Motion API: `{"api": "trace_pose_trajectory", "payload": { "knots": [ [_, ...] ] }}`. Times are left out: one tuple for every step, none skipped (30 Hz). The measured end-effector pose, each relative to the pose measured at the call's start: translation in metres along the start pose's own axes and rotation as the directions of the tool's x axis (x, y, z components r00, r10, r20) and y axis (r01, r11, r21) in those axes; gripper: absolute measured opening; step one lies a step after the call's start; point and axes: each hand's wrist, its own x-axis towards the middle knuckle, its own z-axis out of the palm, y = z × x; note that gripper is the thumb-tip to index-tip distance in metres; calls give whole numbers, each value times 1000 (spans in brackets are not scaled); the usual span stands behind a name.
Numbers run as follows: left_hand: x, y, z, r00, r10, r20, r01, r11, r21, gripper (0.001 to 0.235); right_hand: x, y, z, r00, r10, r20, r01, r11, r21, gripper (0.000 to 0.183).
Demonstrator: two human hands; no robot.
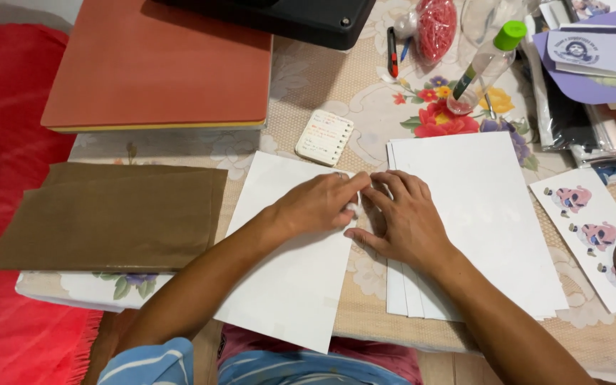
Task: The person sits on the floor at a low table and cleans a printed 'Wanted' poster using a cotton ball and liquid from a small bottle. They wipe the surface of the print, flip it over, and continue cleaning the other side before placing it on a nearby bed.
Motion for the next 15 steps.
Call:
{"api": "trace_pose_trajectory", "payload": {
  "knots": [
    [1,-3,2,1000,-14,-20,15,999,34,55,1,-2,-2,1000,-8,-5,8,1000,-8,81],
    [2,-6,4,999,-27,-40,30,997,69,54,2,-3,-4,1000,-16,-10,15,1000,-17,83],
    [1,-2,-1,999,-23,-43,26,997,76,54,3,-2,-2,1000,-16,-18,16,1000,-20,83],
    [0,3,-6,1000,-22,11,22,999,37,55,4,-1,0,1000,-9,-11,9,1000,-11,78],
    [-3,9,-7,997,-20,68,21,1000,-11,56,0,0,3,1000,1,5,-1,1000,0,74],
    [1,5,-4,997,-17,69,18,1000,-12,56,1,0,1,1000,4,5,-4,1000,-2,74],
    [2,1,-1,1000,-13,13,12,999,48,52,1,-1,0,1000,-8,-1,8,1000,-1,76],
    [3,-3,3,999,-6,-42,10,994,108,48,2,-3,-2,1000,-19,-8,19,1000,0,79],
    [2,0,0,999,-1,-43,6,993,114,48,2,-1,0,1000,-18,-15,18,1000,-3,79],
    [3,4,-3,1000,-5,-10,6,992,126,49,2,1,2,1000,-20,-19,20,1000,-4,78],
    [2,8,-3,1000,-9,28,5,991,132,50,-1,2,5,1000,-19,-18,19,1000,-4,77],
    [5,9,-6,1000,-4,30,0,991,132,50,0,3,4,1000,-14,-19,14,1000,-5,77],
    [5,11,-8,1000,-5,22,2,991,135,49,1,3,4,1000,-15,-19,15,1000,-1,76],
    [4,13,-9,1000,-6,15,4,990,139,49,1,2,4,1000,-15,-18,15,1000,2,75],
    [1,12,-11,1000,-7,12,6,990,143,49,1,1,4,1000,-19,-22,19,1000,1,75]
  ]
}}
